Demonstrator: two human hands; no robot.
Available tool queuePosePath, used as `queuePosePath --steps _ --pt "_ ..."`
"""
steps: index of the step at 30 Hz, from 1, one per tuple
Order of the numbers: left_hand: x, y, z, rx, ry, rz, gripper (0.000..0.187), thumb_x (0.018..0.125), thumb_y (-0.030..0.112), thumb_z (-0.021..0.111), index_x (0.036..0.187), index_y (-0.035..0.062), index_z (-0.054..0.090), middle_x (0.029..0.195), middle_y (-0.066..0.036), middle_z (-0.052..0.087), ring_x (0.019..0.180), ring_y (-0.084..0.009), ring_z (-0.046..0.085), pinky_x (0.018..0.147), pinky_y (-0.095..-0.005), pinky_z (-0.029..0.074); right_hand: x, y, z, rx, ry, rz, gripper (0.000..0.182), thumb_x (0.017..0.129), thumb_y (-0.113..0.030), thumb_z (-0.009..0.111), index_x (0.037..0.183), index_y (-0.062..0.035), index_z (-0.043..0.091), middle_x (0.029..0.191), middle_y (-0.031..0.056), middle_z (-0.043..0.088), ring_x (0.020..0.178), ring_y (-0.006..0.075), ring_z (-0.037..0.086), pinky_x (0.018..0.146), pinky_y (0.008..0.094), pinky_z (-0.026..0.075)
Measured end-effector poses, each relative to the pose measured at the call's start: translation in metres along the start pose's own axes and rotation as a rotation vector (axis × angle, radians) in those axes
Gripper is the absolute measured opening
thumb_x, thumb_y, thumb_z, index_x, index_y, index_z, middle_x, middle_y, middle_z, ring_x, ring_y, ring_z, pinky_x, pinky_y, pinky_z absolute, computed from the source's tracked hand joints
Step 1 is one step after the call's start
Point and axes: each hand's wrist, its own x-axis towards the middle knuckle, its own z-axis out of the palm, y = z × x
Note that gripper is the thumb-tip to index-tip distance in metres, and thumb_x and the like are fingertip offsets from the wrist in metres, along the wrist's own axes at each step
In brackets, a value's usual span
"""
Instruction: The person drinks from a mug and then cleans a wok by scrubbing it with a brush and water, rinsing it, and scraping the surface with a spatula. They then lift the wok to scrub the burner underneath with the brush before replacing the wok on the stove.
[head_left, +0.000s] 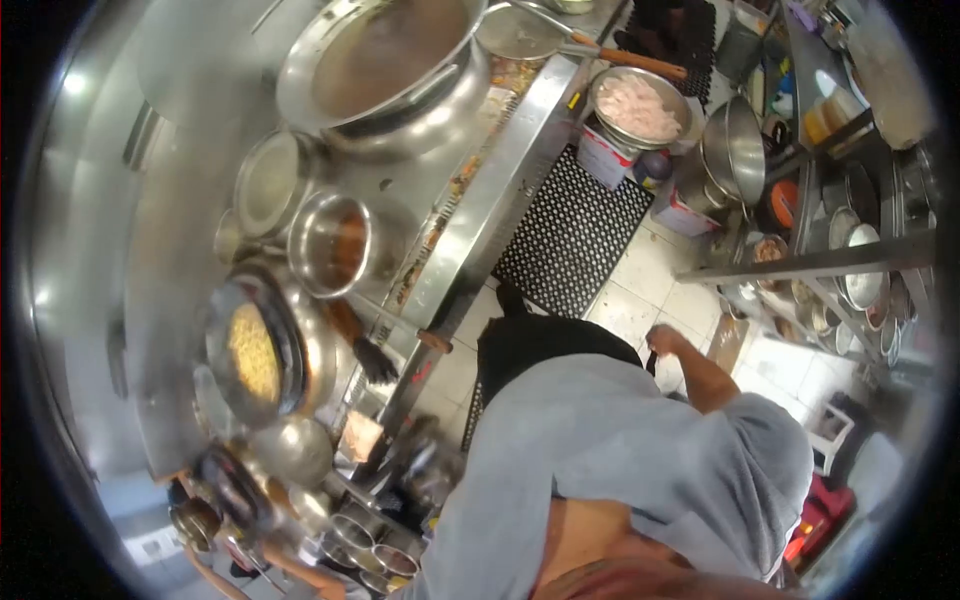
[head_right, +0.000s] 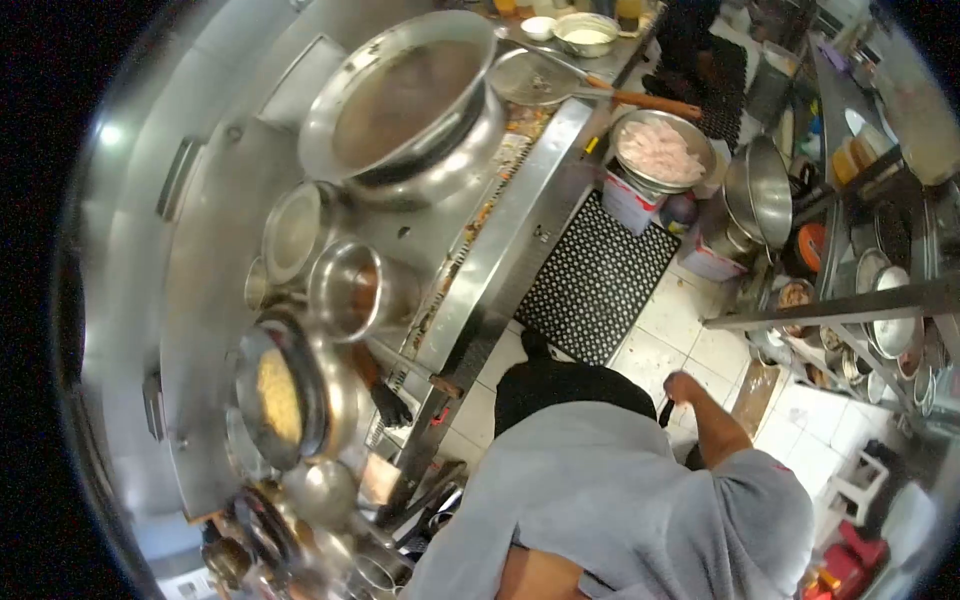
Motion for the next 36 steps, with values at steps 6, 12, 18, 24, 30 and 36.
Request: queuePosePath --steps 6,12,18,24,30,36 --pt "0.007 0.027 -0.103 0.148 -0.087 0.010 0.033 0.084 0.028 0.067 0.103 0.0025 0.073 0.108 -0.021 0.071 0.102 -0.0290 0.069 0.084 -0.0404 0.054 0.057 0.069 -0.148 0.640 0.075 0.595 0.027 0.081 -0.029 0.067 0.092 -0.0051 0.071 0.084 0.0136 0.073 0.080 0.0299 0.070 0.075 0.0431 0.056" --pt "0.042 0.102 -0.249 0.217 -0.026 0.110 0.033 0.084 0.028 0.067 0.104 0.0022 0.073 0.108 -0.021 0.071 0.102 -0.0289 0.069 0.084 -0.0403 0.054 0.101 0.059 -0.383 0.780 0.494 0.537 0.030 0.090 -0.027 0.058 0.105 -0.0018 0.067 0.102 0.0205 0.070 0.097 0.0347 0.068 0.084 0.0421 0.052" --pt "0.035 0.181 -0.303 0.112 0.328 0.383 0.036 0.087 0.029 0.064 0.114 0.0050 0.068 0.093 -0.014 0.073 0.083 -0.0221 0.071 0.076 -0.0379 0.055 0.122 0.057 -0.481 0.714 0.525 0.304 0.031 0.093 -0.023 0.062 0.113 0.0000 0.065 0.091 0.0140 0.071 0.083 0.0188 0.067 0.076 0.0336 0.052" --pt "-0.004 0.282 -0.393 -0.759 1.041 0.583 0.015 0.096 0.019 0.056 0.099 0.0059 0.062 0.088 -0.003 0.068 0.064 -0.0118 0.062 0.062 -0.0283 0.051 0.142 0.088 -0.498 0.960 0.222 0.048 0.023 0.097 -0.018 0.060 0.113 -0.0008 0.062 0.090 0.0106 0.069 0.080 0.0171 0.069 0.072 0.0319 0.053" --pt "0.039 0.290 -0.295 -1.406 1.488 0.266 0.019 0.096 0.019 0.061 0.102 0.0013 0.066 0.088 -0.007 0.069 0.070 -0.0131 0.066 0.064 -0.0263 0.052 0.185 0.119 -0.512 0.852 -0.134 -0.174 0.019 0.099 -0.013 0.058 0.112 -0.0002 0.061 0.092 0.0106 0.070 0.084 0.0176 0.069 0.075 0.0301 0.054" --pt "0.058 0.207 -0.200 -1.348 2.093 -0.657 0.040 0.088 0.026 0.069 0.115 -0.0025 0.064 0.105 -0.022 0.070 0.096 -0.0312 0.069 0.086 -0.0403 0.053 0.186 0.111 -0.554 0.732 -0.147 -0.270 0.022 0.096 -0.011 0.059 0.114 0.0011 0.060 0.095 0.0115 0.070 0.083 0.0173 0.068 0.075 0.0307 0.055"
